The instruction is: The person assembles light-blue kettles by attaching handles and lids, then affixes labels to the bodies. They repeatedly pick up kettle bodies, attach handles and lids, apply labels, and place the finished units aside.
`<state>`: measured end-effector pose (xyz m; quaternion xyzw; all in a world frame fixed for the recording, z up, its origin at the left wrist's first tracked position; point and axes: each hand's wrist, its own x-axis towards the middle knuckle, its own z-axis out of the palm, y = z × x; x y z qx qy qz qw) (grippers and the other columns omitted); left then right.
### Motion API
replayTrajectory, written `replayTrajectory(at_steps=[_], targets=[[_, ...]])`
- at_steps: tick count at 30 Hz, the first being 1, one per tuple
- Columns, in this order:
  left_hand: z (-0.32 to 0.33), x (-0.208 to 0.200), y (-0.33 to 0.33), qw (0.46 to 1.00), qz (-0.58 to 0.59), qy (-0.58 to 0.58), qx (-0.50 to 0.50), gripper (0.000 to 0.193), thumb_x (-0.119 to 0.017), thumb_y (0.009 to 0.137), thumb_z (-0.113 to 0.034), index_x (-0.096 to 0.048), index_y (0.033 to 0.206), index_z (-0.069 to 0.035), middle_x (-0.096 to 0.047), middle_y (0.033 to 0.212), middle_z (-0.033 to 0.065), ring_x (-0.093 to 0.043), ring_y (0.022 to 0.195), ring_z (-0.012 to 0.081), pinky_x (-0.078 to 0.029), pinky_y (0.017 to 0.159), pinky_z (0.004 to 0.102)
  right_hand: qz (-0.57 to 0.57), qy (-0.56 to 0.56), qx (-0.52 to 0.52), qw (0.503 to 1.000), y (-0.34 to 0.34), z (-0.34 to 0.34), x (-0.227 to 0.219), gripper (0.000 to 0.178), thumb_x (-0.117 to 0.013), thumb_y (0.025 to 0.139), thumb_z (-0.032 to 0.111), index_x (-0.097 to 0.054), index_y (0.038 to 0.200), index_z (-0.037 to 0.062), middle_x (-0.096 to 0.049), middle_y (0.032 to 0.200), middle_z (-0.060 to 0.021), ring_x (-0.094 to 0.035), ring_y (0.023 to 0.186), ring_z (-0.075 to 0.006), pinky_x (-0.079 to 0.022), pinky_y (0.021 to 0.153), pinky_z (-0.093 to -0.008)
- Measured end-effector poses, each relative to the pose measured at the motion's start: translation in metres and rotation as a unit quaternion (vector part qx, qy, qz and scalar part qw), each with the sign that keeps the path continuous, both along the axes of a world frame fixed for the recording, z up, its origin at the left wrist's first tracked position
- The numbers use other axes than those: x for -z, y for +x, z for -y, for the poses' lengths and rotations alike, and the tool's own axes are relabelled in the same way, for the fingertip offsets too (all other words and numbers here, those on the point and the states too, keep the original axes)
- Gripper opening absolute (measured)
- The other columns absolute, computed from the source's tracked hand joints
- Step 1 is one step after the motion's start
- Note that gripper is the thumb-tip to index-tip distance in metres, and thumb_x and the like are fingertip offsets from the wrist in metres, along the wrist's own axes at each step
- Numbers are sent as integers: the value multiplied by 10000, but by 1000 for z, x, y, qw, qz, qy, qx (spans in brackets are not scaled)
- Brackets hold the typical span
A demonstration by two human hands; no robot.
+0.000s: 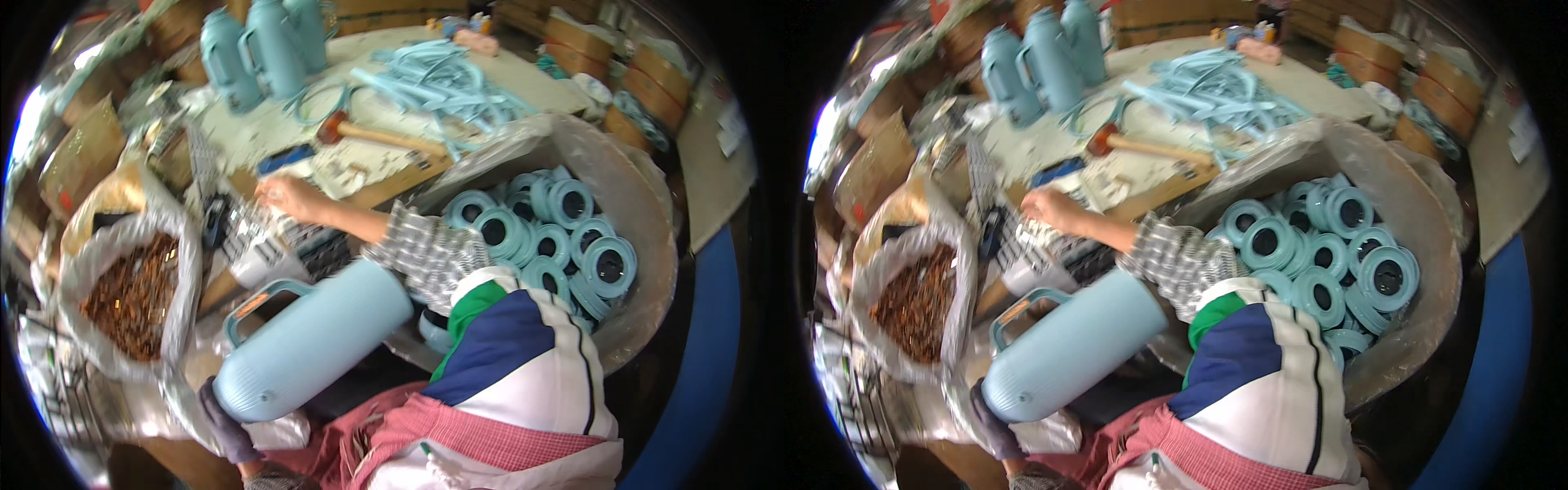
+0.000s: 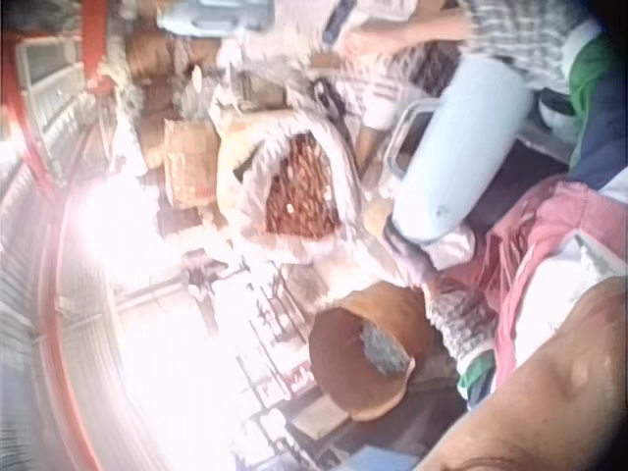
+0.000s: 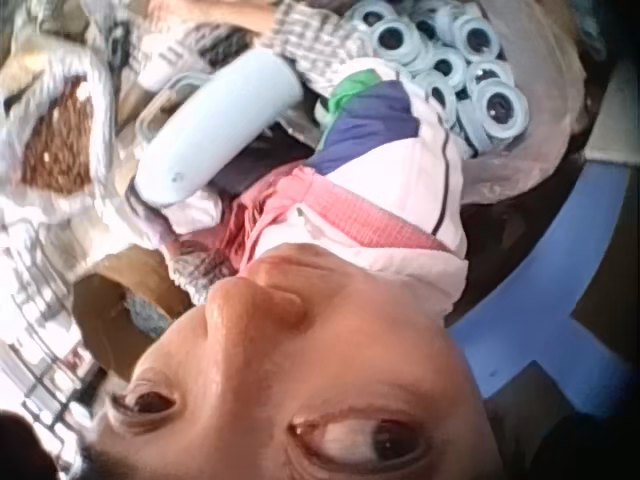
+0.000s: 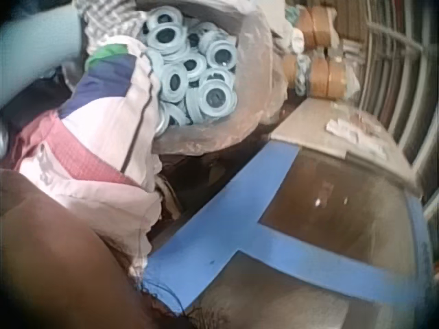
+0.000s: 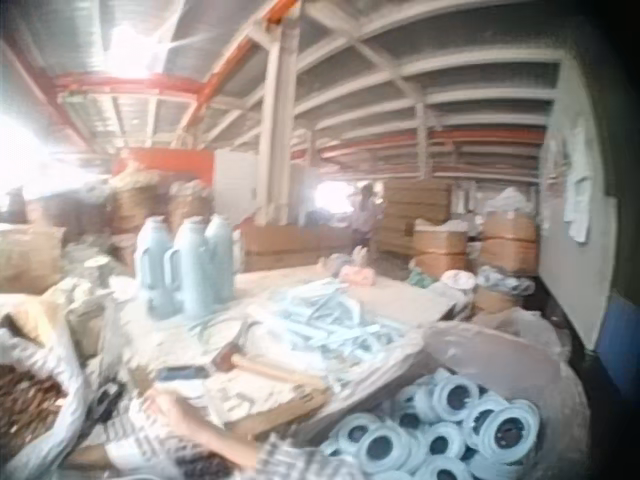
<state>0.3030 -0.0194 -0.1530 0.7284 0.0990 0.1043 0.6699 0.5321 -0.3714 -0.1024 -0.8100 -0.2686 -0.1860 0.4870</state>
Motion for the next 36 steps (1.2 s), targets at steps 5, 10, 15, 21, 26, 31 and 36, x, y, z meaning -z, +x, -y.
replayTrajectory(at_steps=[5,10,15,21,26,31,36], targets=[[-39,37,88,999,20,-41,4,396,-450,975,-323,-553,1167,7,-579,1129,120,-559,1025,230,-439,905,357,-13,-386,470,794,70,151,34,542,-711,783,347,-524,1208,70,-554,1159,-131,-489,1074,-340,-371,935,-470],[-29,51,149,989,-66,-118,60,458,-452,975,-311,-491,1306,3,-580,1212,148,-574,1059,242,-452,922,355,-81,-310,355,878,69,156,17,411,-585,876,357,-538,1120,29,-654,863,-158,-647,772,-303,-512,668,-408],[-48,58,139,971,-189,-110,94,479,-441,963,-320,-427,1368,-65,-490,1346,149,-544,1135,286,-464,929,400,31,-275,47,960,21,46,-64,492,-508,921,526,-531,912,35,-589,626,-108,-606,582,-230,-466,551,-340],[-70,80,169,986,-60,-52,149,516,-447,954,-385,-438,1338,-40,-575,1199,120,-574,1010,279,-488,867,418,-119,-423,-153,885,-14,-34,-66,533,-489,894,525,-551,1089,32,-645,924,-219,-642,874,-338,-495,764,-439],[-55,73,165,973,-125,-175,83,546,-429,957,-429,-471,1321,-23,-572,1250,157,-574,1087,334,-464,893,490,-48,-392,-53,917,2,-17,-47,556,-547,843,548,-550,1028,24,-648,787,-219,-653,808,-367,-516,701,-475],[-46,55,165,966,-198,-147,77,595,-495,930,-462,-486,1301,2,-589,1211,171,-589,1037,323,-478,836,454,-94,-426,-59,898,1,28,-55,506,-588,853,492,-571,1040,22,-659,895,-201,-659,849,-340,-521,738,-443],[-53,57,152,970,-179,-154,61,567,-521,928,-416,-499,1292,19,-574,1233,173,-592,1039,316,-475,860,431,221,-302,313,873,-34,137,-38,255,-607,852,314,-609,902,64,-608,852,-107,-578,762,-305,-483,726,-398]])
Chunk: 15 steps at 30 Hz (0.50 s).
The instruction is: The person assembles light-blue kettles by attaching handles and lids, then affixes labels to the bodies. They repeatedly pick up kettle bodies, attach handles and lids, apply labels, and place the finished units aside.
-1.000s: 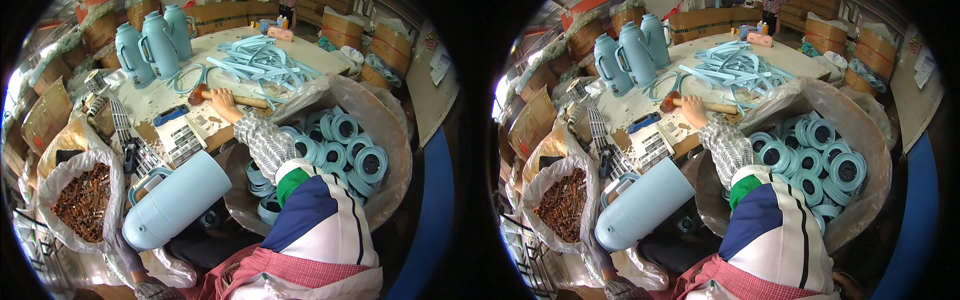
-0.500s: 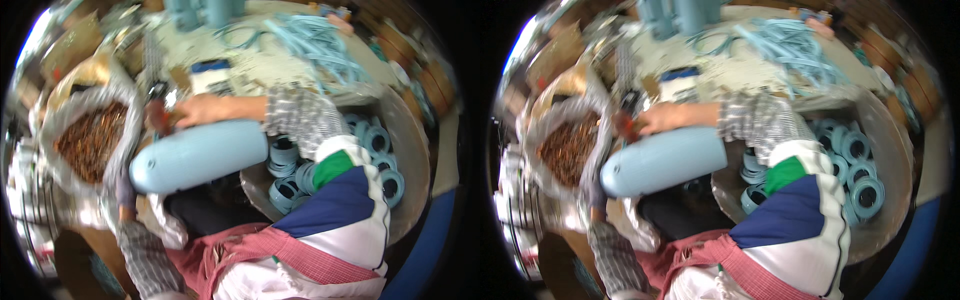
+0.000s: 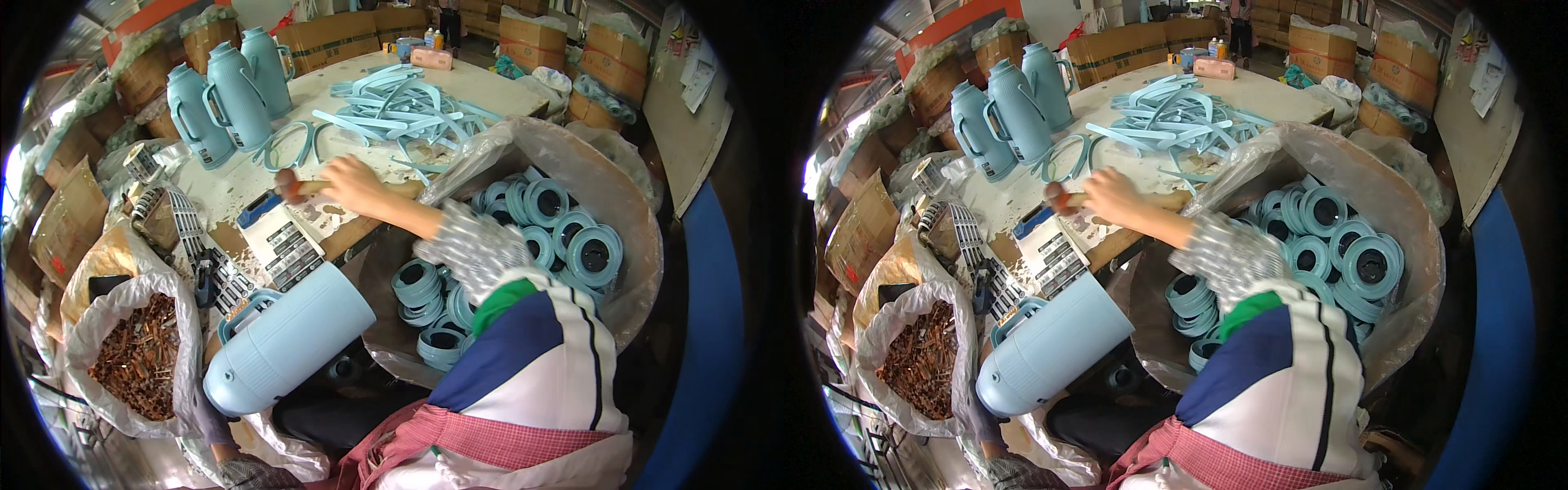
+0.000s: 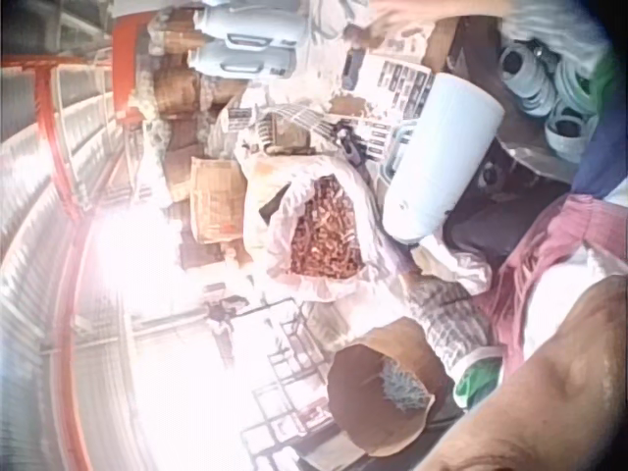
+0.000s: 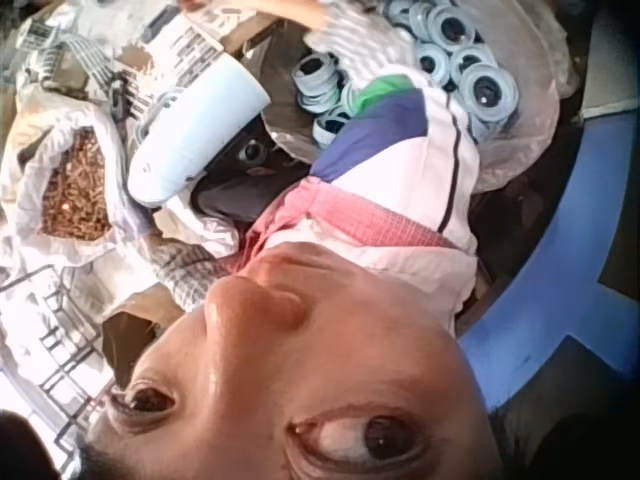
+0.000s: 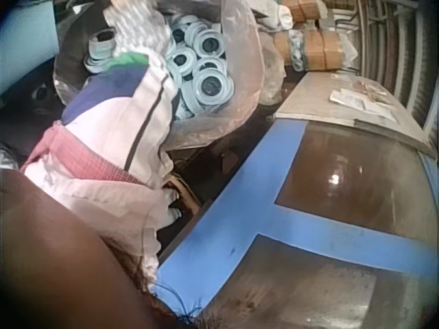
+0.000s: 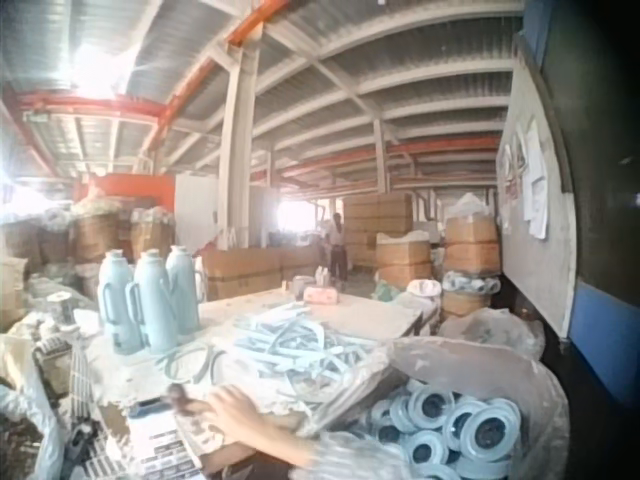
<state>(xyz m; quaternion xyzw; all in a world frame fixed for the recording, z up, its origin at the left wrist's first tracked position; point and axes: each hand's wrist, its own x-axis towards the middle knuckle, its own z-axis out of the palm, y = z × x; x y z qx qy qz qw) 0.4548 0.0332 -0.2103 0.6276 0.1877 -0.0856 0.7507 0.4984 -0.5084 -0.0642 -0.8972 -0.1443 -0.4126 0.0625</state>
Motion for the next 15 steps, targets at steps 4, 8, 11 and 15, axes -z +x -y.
replayTrajectory(at_steps=[4,8,11,15], targets=[[-27,-21,-58,994,90,61,-6,498,-579,892,-341,-545,1240,14,-551,1261,157,-560,1092,295,-446,901,415,-285,162,-35,944,-106,71,104,247,-578,858,296,-590,793,59,-618,789,-142,-592,768,-371,-456,675,-450],[-29,-44,-125,966,167,196,10,468,-626,858,-294,-564,1213,6,-554,1251,149,-546,1109,290,-432,915,415,-556,-145,216,789,-182,98,212,629,-740,686,472,-621,1138,51,-595,1149,-85,-472,1177,-347,-368,955,-533],[-5,-52,-162,957,174,232,18,462,-621,862,-290,-562,1212,7,-555,1248,149,-547,1106,289,-431,915,413,-582,-176,152,779,-191,92,253,583,-770,666,420,-631,1121,82,-608,1128,-94,-530,1111,-321,-425,914,-498],[27,-57,-191,947,193,252,54,454,-613,869,-286,-560,1211,8,-557,1244,150,-547,1102,287,-431,916,412,-654,-180,129,723,-183,82,244,542,-776,665,384,-637,1103,96,-612,1118,-95,-552,1076,-313,-447,888,-484]])
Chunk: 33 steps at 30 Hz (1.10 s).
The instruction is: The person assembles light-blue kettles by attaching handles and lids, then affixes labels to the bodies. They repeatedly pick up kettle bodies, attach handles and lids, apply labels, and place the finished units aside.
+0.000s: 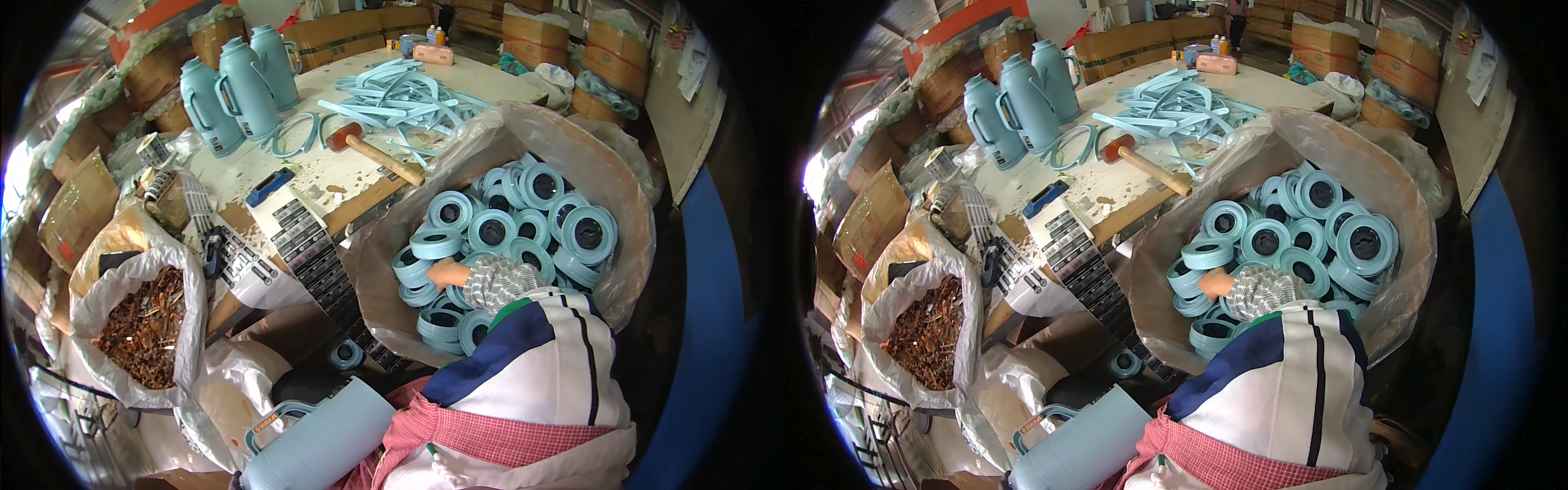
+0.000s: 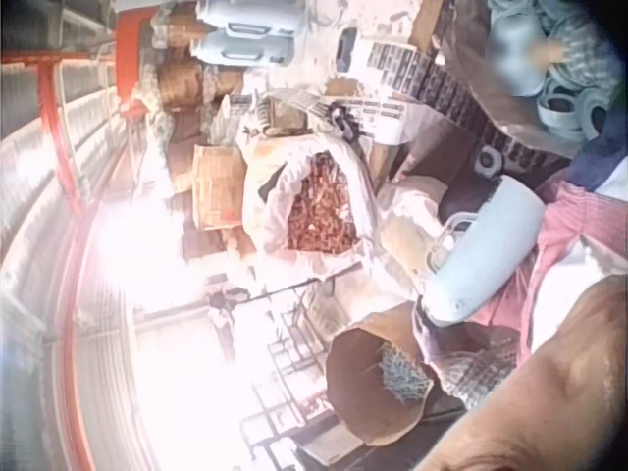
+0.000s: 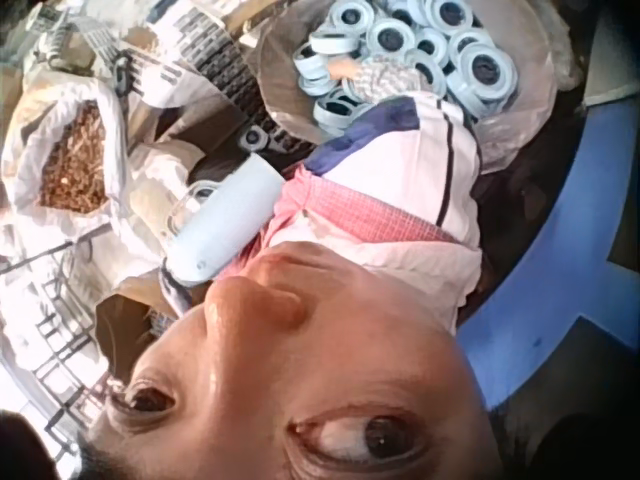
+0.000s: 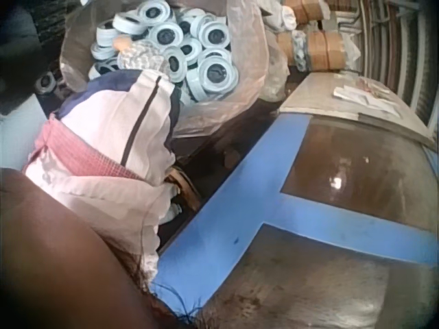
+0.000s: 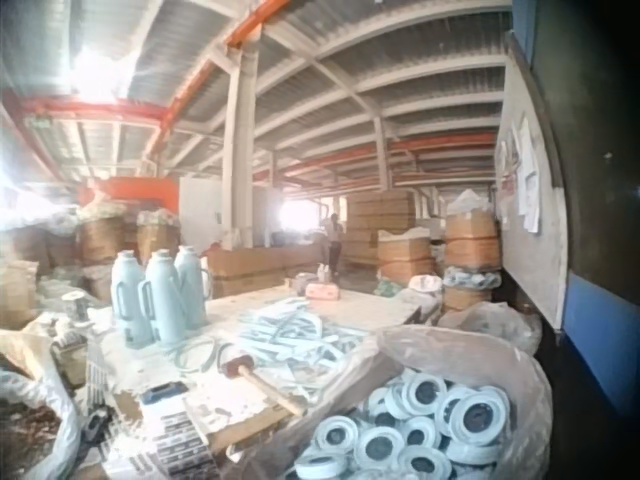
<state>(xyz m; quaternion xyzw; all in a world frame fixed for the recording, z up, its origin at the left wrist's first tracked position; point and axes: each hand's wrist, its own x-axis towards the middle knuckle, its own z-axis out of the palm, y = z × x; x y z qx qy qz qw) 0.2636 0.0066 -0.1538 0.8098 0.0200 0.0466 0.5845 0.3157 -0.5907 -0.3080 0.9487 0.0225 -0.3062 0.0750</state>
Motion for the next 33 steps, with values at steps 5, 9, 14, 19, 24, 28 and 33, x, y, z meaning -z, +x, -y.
replayTrajectory(at_steps=[5,9,14,19,24,28,33], targets=[[20,1,-21,999,9,10,47,444,-605,876,-280,-558,1209,9,-559,1239,151,-548,1098,284,-430,917,409,111,81,38,990,-14,8,-45,475,-765,674,292,-624,1088,110,-608,1088,-97,-566,1024,-308,-479,830,-447],[28,5,-29,997,15,15,77,435,-598,883,-276,-556,1208,10,-561,1234,152,-548,1094,282,-430,917,408,415,78,21,906,-22,6,-48,627,-777,662,205,-529,1227,97,-497,1259,-102,-443,1166,-328,-465,878,-413],[33,3,-39,996,24,25,88,425,-589,890,-270,-553,1206,12,-564,1229,152,-549,1090,280,-429,918,405,214,51,130,967,-13,-3,-23,641,-808,650,236,-511,1194,72,-510,1264,-156,-594,1046,-349,-491,821,-430],[31,1,-48,997,20,34,72,415,-580,898,-265,-550,1205,13,-566,1224,153,-549,1085,278,-428,919,403,308,1,82,948,-8,3,-9,523,-787,647,192,-538,1096,90,-577,1117,-101,-519,1110,-308,-411,900,-482],[28,1,-54,998,14,47,47,405,-571,906,-259,-548,1203,15,-568,1219,154,-550,1080,275,-428,920,401,386,47,-28,921,2,4,2,430,-695,702,130,-563,1112,118,-535,1093,-71,-480,1080,-294,-394,870,-500],[28,1,-58,998,13,50,33,398,-564,912,-255,-546,1202,16,-570,1215,155,-550,1077,273,-427,920,399,401,63,-45,913,23,12,14,285,-508,841,118,-587,1113,153,-515,1090,-77,-462,1092,-301,-394,875,-468],[27,0,-62,998,14,52,25,388,-555,920,-249,-543,1201,18,-572,1209,156,-551,1072,271,-426,921,397,326,80,-112,935,38,17,7,482,-720,680,112,-585,1141,156,-536,1115,-92,-462,1131,-287,-381,910,-472]])
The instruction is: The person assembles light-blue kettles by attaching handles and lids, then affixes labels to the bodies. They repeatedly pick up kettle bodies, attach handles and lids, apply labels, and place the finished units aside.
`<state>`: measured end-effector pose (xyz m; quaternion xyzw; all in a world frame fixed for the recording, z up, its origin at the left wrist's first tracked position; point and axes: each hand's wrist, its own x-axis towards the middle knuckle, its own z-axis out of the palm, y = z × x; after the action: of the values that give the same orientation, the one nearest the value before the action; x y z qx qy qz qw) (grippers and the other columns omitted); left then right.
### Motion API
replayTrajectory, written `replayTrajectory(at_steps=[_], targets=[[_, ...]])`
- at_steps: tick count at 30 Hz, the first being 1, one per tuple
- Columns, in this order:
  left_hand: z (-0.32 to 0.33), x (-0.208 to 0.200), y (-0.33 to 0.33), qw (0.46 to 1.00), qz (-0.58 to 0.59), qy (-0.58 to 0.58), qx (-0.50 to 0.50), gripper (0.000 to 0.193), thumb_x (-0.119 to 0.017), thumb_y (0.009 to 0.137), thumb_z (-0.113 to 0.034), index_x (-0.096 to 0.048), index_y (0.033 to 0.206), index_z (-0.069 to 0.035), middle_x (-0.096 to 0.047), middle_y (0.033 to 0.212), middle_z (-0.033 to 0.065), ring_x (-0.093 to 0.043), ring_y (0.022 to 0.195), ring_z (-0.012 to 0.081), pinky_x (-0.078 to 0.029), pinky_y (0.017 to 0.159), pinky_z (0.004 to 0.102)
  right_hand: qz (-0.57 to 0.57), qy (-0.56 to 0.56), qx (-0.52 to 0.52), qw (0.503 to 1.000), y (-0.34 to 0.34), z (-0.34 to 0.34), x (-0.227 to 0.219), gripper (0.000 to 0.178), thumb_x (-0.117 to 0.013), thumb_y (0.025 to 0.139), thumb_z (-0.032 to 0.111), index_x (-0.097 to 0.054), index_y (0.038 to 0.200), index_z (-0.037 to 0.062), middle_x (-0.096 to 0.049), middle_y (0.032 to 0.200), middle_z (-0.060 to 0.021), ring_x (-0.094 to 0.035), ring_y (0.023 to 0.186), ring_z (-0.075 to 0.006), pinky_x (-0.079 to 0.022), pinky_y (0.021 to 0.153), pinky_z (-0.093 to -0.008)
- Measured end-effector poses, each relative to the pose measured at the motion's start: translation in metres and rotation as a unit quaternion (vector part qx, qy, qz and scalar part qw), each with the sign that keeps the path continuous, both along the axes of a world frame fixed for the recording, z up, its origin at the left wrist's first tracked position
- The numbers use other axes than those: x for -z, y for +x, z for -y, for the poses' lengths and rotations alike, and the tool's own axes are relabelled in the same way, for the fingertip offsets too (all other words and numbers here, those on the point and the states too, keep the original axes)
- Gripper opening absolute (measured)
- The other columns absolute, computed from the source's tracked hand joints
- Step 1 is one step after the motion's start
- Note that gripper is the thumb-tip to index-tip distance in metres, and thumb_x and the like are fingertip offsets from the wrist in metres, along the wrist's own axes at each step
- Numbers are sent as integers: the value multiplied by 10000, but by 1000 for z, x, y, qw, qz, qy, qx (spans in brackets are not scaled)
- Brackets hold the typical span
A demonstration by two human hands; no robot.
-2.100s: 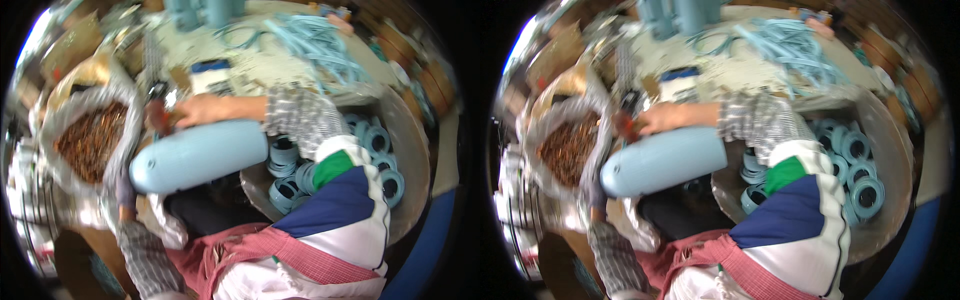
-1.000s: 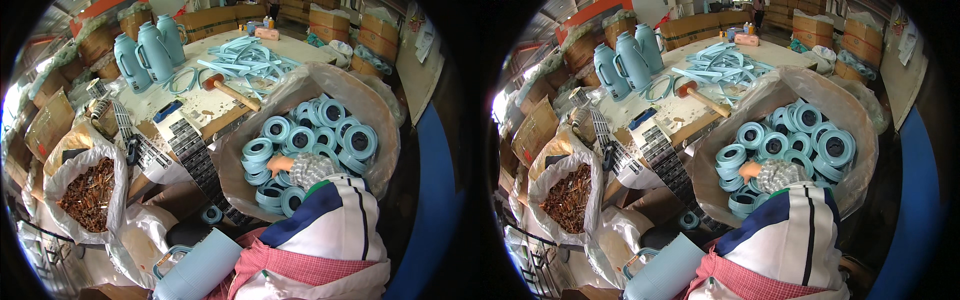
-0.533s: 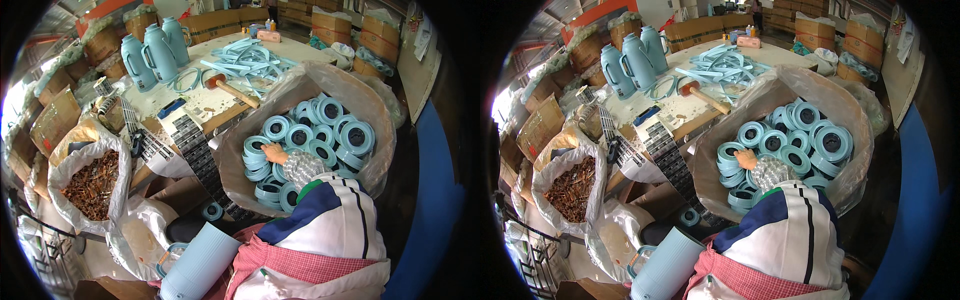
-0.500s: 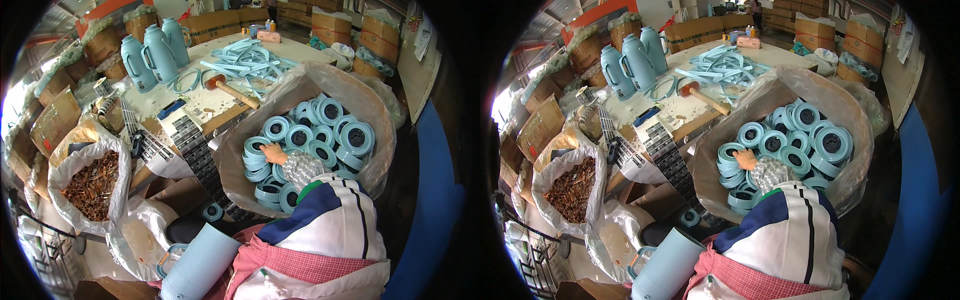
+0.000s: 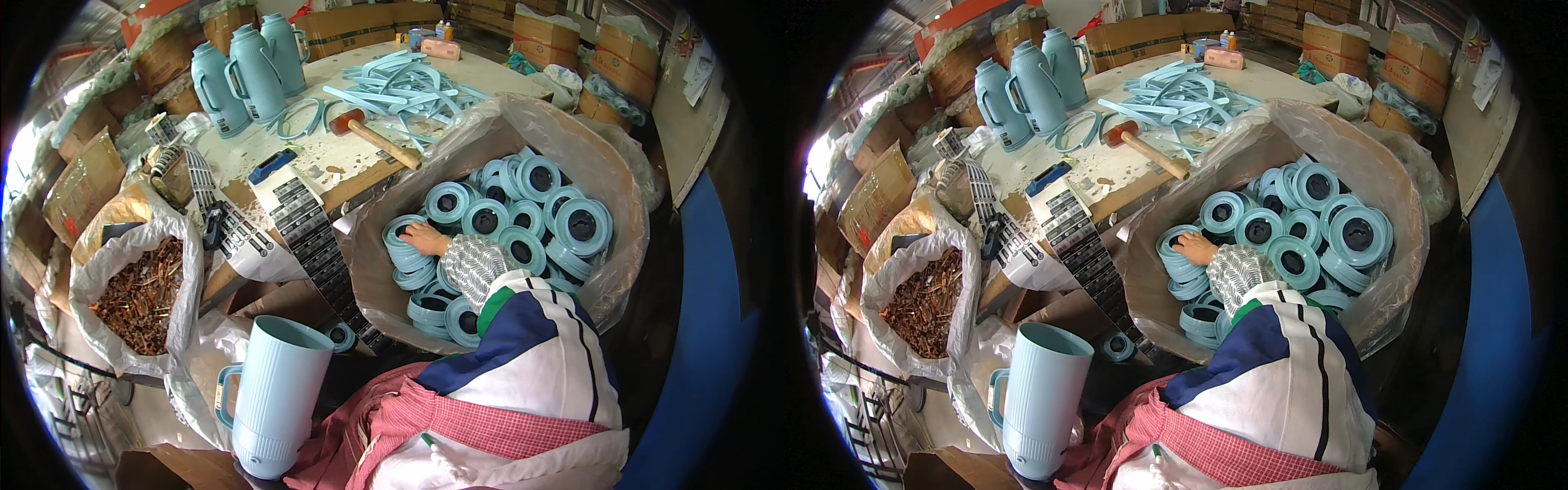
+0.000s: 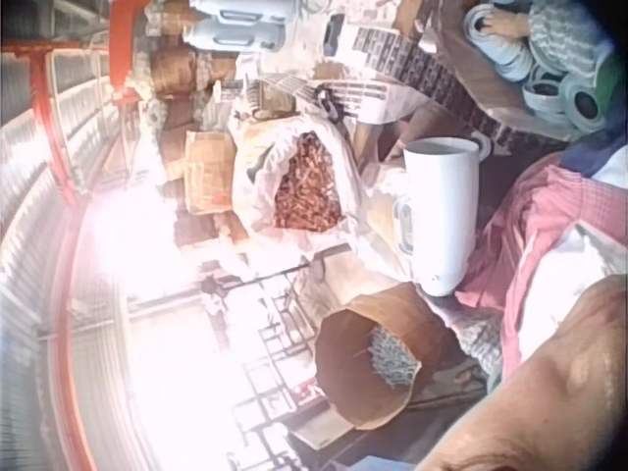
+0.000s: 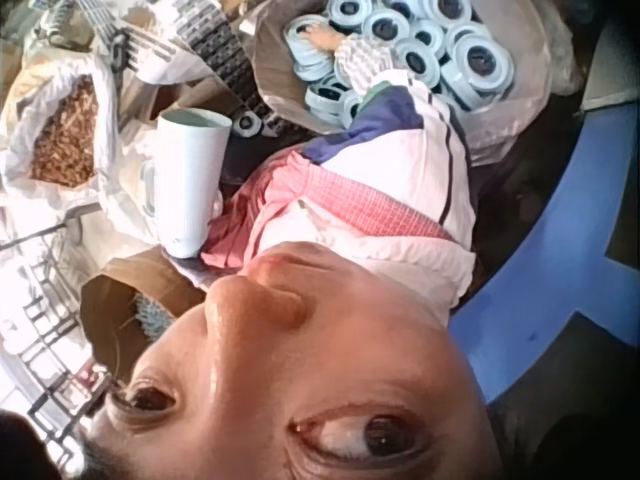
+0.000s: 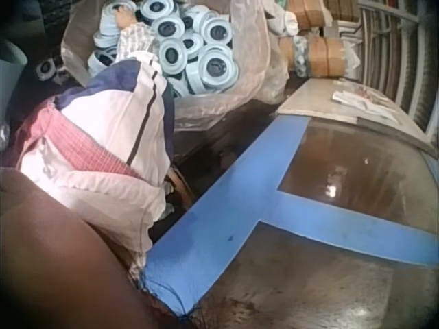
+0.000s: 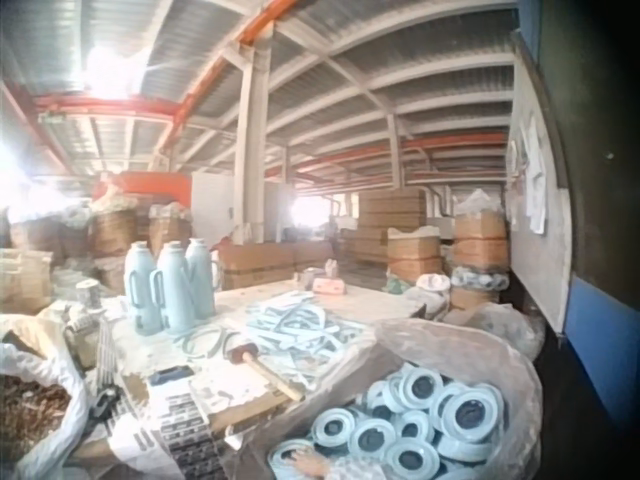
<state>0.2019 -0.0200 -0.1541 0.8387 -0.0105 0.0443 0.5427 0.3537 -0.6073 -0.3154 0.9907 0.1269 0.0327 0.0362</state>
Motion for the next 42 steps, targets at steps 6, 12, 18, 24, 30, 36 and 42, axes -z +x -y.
replayTrajectory(at_steps=[6,12,18,24,30,36,42], targets=[[-5,-3,-7,1000,7,2,-17,376,-544,929,-243,-540,1199,19,-575,1203,157,-551,1066,268,-425,922,394,52,143,40,988,-3,-81,-87,573,-720,682,430,-616,1170,148,-627,946,-115,-616,906,-318,-477,807,-423],[-7,-8,-15,1000,6,10,-29,365,-534,938,-236,-537,1197,21,-578,1197,158,-552,1061,265,-425,923,392,122,537,-206,809,-25,-244,-186,471,-630,859,322,-576,1216,20,-563,842,-108,-582,746,-249,-479,686,-356],[-4,-12,-22,999,14,21,-35,354,-523,947,-230,-534,1195,23,-581,1191,159,-553,1055,262,-424,924,389,195,540,-392,719,-31,-319,-232,406,-696,784,273,-651,1110,36,-570,838,-108,-574,751,-251,-471,663,-354],[0,-13,-24,999,19,29,-26,343,-512,957,-223,-531,1194,25,-583,1184,160,-554,1050,259,-423,924,386,123,572,-363,725,-34,-330,-201,417,-693,794,263,-644,1122,12,-571,824,-124,-563,736,-231,-465,659,-341],[3,-20,-26,998,36,52,-2,333,-502,966,-216,-528,1192,26,-586,1178,161,-554,1044,256,-422,925,384,-404,688,-22,602,9,-339,-164,386,-507,974,341,-643,1137,19,-664,1031,-73,-593,958,-120,-476,856,-286],[-19,-90,-65,978,158,127,-57,322,-491,975,-210,-525,1190,28,-589,1172,162,-555,1039,253,-421,926,381,-44,734,-238,635,-24,-356,-143,470,-487,968,371,-426,1283,28,-541,913,-66,-518,869,-127,-435,788,-295],[-62,-172,-71,965,108,166,-169,254,-551,956,-185,-542,1080,38,-619,1028,133,-553,901,219,-446,855,344,-522,466,-134,701,-16,-358,-89,269,-550,911,264,-640,916,10,-654,854,-60,-605,774,-147,-497,669,-309]])
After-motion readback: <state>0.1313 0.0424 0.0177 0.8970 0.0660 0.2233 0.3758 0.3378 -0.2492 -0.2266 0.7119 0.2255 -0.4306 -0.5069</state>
